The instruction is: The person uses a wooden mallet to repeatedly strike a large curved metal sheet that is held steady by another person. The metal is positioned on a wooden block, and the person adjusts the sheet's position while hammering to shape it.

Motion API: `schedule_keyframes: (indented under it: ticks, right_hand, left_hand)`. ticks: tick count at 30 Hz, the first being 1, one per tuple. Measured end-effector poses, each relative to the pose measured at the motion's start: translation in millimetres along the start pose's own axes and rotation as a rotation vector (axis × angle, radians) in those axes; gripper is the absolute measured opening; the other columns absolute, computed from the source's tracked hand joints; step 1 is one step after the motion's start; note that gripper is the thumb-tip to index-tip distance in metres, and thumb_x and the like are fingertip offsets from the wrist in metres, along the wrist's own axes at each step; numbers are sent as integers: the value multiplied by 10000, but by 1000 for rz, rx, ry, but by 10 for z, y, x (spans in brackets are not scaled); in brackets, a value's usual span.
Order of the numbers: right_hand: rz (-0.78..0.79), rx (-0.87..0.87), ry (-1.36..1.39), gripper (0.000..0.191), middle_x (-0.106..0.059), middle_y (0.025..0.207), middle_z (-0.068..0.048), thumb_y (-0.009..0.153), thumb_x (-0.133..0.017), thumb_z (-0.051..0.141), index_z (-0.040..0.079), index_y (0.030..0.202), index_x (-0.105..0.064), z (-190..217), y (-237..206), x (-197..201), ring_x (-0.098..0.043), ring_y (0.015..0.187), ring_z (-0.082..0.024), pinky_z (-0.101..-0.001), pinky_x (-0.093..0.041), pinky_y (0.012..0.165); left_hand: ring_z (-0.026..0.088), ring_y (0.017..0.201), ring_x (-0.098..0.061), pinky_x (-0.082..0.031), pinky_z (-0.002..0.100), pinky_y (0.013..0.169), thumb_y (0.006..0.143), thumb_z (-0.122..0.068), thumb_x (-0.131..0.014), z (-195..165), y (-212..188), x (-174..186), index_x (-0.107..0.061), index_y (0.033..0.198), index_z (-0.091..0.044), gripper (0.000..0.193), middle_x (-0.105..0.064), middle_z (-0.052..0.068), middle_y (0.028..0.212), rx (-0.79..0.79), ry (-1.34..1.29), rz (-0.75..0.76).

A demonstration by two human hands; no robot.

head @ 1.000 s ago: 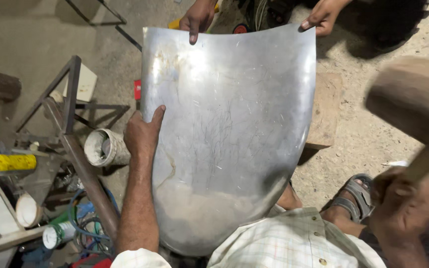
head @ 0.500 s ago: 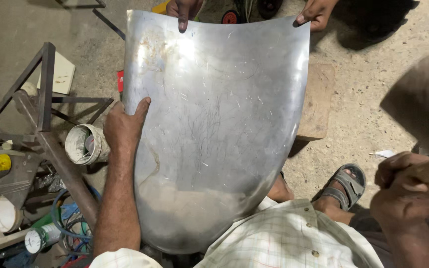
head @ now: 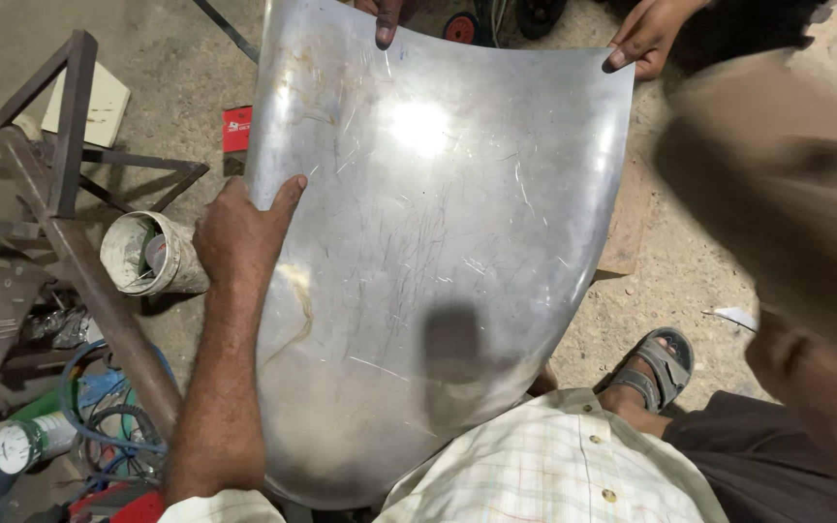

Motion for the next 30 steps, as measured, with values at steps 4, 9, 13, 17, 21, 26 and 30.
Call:
schedule_keyframes:
  ticks: [4,9,13,17,21,26,30]
  right_hand:
    - [434,-166,-476,449,-540,537,-44,1105,-327,422,73,1124,-608,-27,343,-29,-485,332,-161,-298,-428,291]
    - [-134,124,357,430,-522,560,-45,1115,-351,430,58,1106,-568,311,243,592,-486,345,-143,-297,-426,302]
    - [-9,74,39,425,-528,566,-50,1118,-354,427,58,1110,-565,335,231,284,-484,347,-143,-296,-424,302]
    - [320,-169,-289,420,-534,573,-54,1121,-357,425,58,1115,-562,47,376,85,-482,349,-144,-296,-422,301]
    - [-37,138,250,415,-540,579,-58,1123,-361,423,58,1119,-559,169,314,524,-480,350,-145,-295,-419,301]
    - [125,117,-173,408,-547,587,-63,1127,-365,420,58,1124,-555,290,258,254,-477,352,-147,-294,-417,300]
    - [427,-104,-474,403,-552,593,-68,1129,-368,417,58,1128,-552,224,412,123,-475,354,-148,-294,-414,299]
  left_hand:
    - [408,877,-727,-548,527,774,877,-664,-738,-16,-13,71,-739,1039,-5,679,-745,225,928,-30,24,-27]
    - [401,883,-729,-546,527,771,864,-658,-739,4,-35,49,-744,1037,-17,665,-752,216,937,1,-16,-25]
    - [371,870,-745,-557,508,765,881,-666,-721,56,-26,-7,-730,1054,-5,683,-751,209,931,33,-13,15]
    - [344,858,-753,-559,498,765,883,-655,-718,142,-16,-46,-730,1059,-12,667,-755,196,930,46,-33,29]
    - [364,858,-738,-549,503,747,878,-660,-748,193,-20,-53,-735,1047,-2,679,-753,210,937,35,-73,-84]
    - [376,850,-729,-537,515,741,858,-666,-742,224,28,-114,-750,978,-34,643,-757,195,931,131,-144,-104]
    - [375,832,-730,-536,517,725,847,-682,-749,180,105,-61,-728,916,-9,677,-745,203,902,112,-145,-120]
Point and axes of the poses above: each hand's wrist, its own y-axis towards the middle knuckle, its own x-axis out of the back of the hand, z = x × y, the point moved 7 cm from there along y, towards the middle knuckle
